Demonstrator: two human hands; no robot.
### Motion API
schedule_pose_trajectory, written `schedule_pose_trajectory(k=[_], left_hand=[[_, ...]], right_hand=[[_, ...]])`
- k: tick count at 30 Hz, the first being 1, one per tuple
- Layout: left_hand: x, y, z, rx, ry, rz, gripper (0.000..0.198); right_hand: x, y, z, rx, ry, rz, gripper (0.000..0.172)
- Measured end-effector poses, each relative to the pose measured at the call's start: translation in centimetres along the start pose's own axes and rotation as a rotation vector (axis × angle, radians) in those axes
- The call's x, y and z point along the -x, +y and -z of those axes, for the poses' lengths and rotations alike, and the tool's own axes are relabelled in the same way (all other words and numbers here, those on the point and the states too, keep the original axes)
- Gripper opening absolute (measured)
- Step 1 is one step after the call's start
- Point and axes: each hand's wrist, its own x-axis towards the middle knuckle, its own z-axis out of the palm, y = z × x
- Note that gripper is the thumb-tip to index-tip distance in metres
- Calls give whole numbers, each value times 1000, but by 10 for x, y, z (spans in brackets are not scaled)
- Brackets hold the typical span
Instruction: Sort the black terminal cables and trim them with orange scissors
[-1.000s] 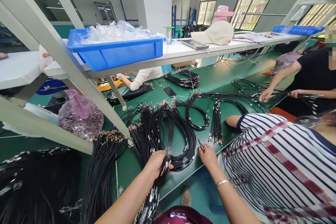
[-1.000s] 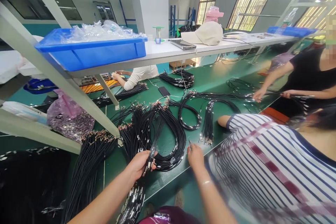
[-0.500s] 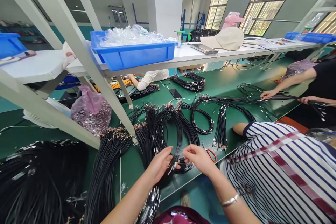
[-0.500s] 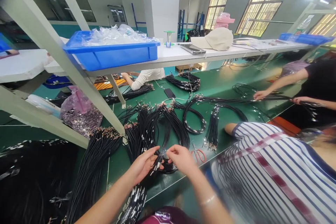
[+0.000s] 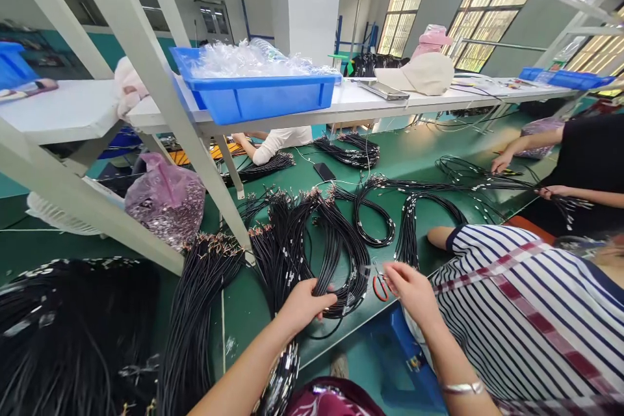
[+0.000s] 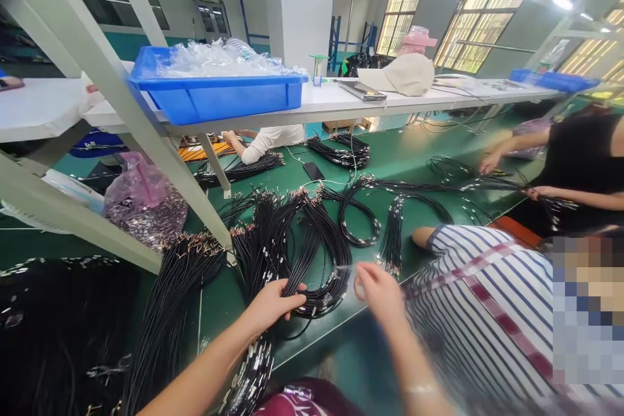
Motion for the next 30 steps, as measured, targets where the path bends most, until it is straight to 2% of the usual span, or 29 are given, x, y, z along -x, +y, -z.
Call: schedule_pose_trajectory(k=[3, 5, 6, 9, 10, 12, 15, 17, 19, 20, 21, 22, 23, 24, 25, 26, 27, 28, 29, 30], left_hand=[[-3, -3, -1, -44, -29, 0, 21], [-5, -8, -6, -84, -55, -8, 21], [-6, -10, -9, -109, -58, -17, 21], [-8, -14, -17, -192, -46, -65, 20], [-9, -14, -20, -218, -46, -76, 20], [-9, -14, -26, -260, -57, -74, 22], [-2, -15, -34, -324, -55, -102, 30], [12, -20, -33, -348, 89, -200, 39], [35, -31, -25, -294, 358, -288, 46], [49, -38, -18, -218, 489, -285, 47], [63, -45, -11, -111, 586, -222, 45], [75, -52, -4, 31, 629, -90, 45], [86, -57, 1, 213, 607, 79, 47], [92, -60, 5, 430, 522, 248, 51], [94, -61, 7, 657, 383, 378, 57], [91, -60, 7, 872, 219, 439, 64], [84, -57, 7, 1053, 70, 429, 71], [72, -53, 7, 1188, -40, 362, 76], [58, -49, 8, 1268, -84, 267, 78], [42, -44, 11, 1307, -64, 196, 76]], right_hand=[[19, 65, 2, 34, 8, -153, 19], [31, 84, -16, -37, -58, -206, 24], [35, 85, -29, -93, -106, -223, 31], [27, 57, -67, -375, -239, -237, 60], [18, 42, -76, -668, -312, -292, 61], [-4, 13, -88, -1027, -338, -356, 50], [-38, -19, -97, -1100, -297, -471, 31], [-54, -32, -101, -1084, -289, -503, 17], [-60, -45, -103, -1098, -313, -513, 12], [-60, -52, -101, -1117, -336, -510, 12], [-58, -60, -98, -1142, -366, -502, 12], [-54, -69, -93, -1171, -397, -492, 12], [-49, -78, -86, -1202, -430, -481, 12], [-43, -87, -79, -1233, -459, -471, 12], [-36, -95, -71, -1262, -481, -459, 13], [-28, -100, -63, -1289, -498, -447, 14], [-19, -104, -56, -1316, -512, -438, 16], [-10, -105, -49, -1345, -525, -434, 17], [0, -103, -42, -1377, -543, -436, 18], [9, -99, -36, -1403, -555, -440, 18]])
